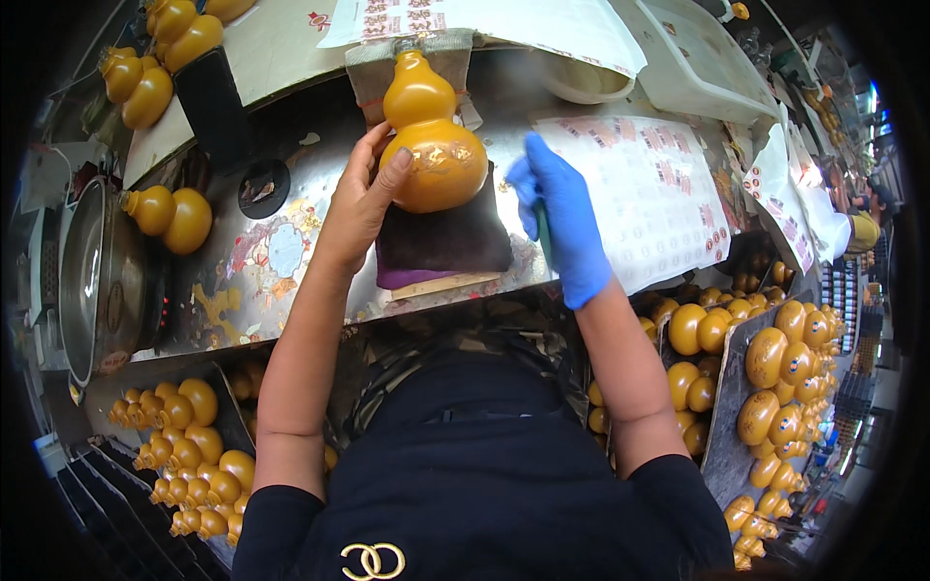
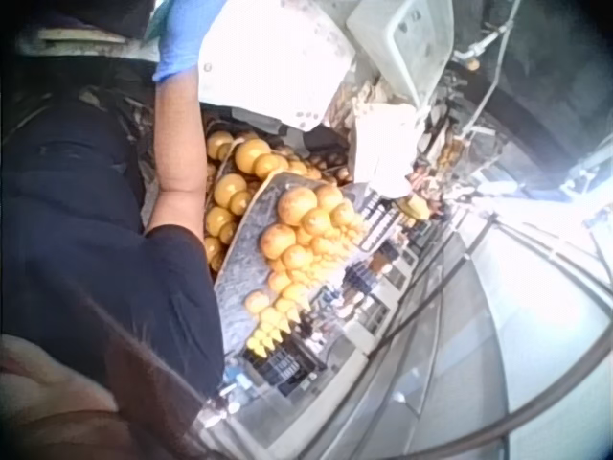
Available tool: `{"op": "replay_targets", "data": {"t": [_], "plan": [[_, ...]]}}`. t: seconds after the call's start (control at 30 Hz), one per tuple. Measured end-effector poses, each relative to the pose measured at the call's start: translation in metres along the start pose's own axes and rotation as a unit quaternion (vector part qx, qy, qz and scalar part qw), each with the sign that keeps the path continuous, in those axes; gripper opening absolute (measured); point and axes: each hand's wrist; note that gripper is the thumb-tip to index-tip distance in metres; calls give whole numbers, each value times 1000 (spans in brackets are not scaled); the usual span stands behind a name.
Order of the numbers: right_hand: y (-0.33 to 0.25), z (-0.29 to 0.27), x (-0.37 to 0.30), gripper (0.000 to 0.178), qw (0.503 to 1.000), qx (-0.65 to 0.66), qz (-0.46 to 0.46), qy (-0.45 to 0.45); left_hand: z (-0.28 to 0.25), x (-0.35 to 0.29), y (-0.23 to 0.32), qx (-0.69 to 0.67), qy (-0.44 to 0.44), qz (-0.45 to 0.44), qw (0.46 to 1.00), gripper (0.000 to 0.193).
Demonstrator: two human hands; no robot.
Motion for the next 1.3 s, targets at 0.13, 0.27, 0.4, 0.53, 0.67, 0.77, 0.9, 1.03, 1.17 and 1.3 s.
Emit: {"op": "replay_targets", "data": {"t": [0.13, 0.27, 0.4, 0.53, 0.67, 0.77, 0.9, 1.03, 1.17, 1.3], "plan": [[-8, 26, 18, 57, 984, -148, -77, -59, 0, 3, -3, 7, -17, -50, 999, 74], [1, 28, 31, 63, 983, -117, -59, -125, 1, 1, -3, -50, -33, -88, 994, 69], [2, 28, 32, 61, 986, -66, -37, -150, 0, 0, -4, -57, -34, -96, 993, 60], [3, 28, 30, 57, 988, -50, -21, -144, 0, 0, -5, -77, -34, -96, 992, 65], [7, 25, 34, 53, 986, -11, -16, -164, 0, 1, -6, -87, -29, -101, 991, 63], [8, 26, 34, 52, 989, 11, -7, -150, -6, 3, -15, -88, -24, -99, 991, 61], [4, 25, 26, 52, 991, -75, -21, -112, -2, -2, -19, -60, -4, -59, 996, 62], [13, 25, 25, 53, 987, -98, -77, -101, 2, -5, -17, 0, -17, -16, 1000, 66], [1, 19, 36, 56, 982, -135, -35, -129, -7, 3, -17, -23, -21, -44, 999, 71], [-20, 26, 40, 63, 963, -196, -64, -173, 3, 7, 3, -17, -13, -57, 998, 74]]}}
Point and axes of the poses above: each hand's wrist, its own x-axis towards the middle knuckle, its own z-axis out of the palm, y = z × x, and after that the axes turned 13 degrees about y, right-handed
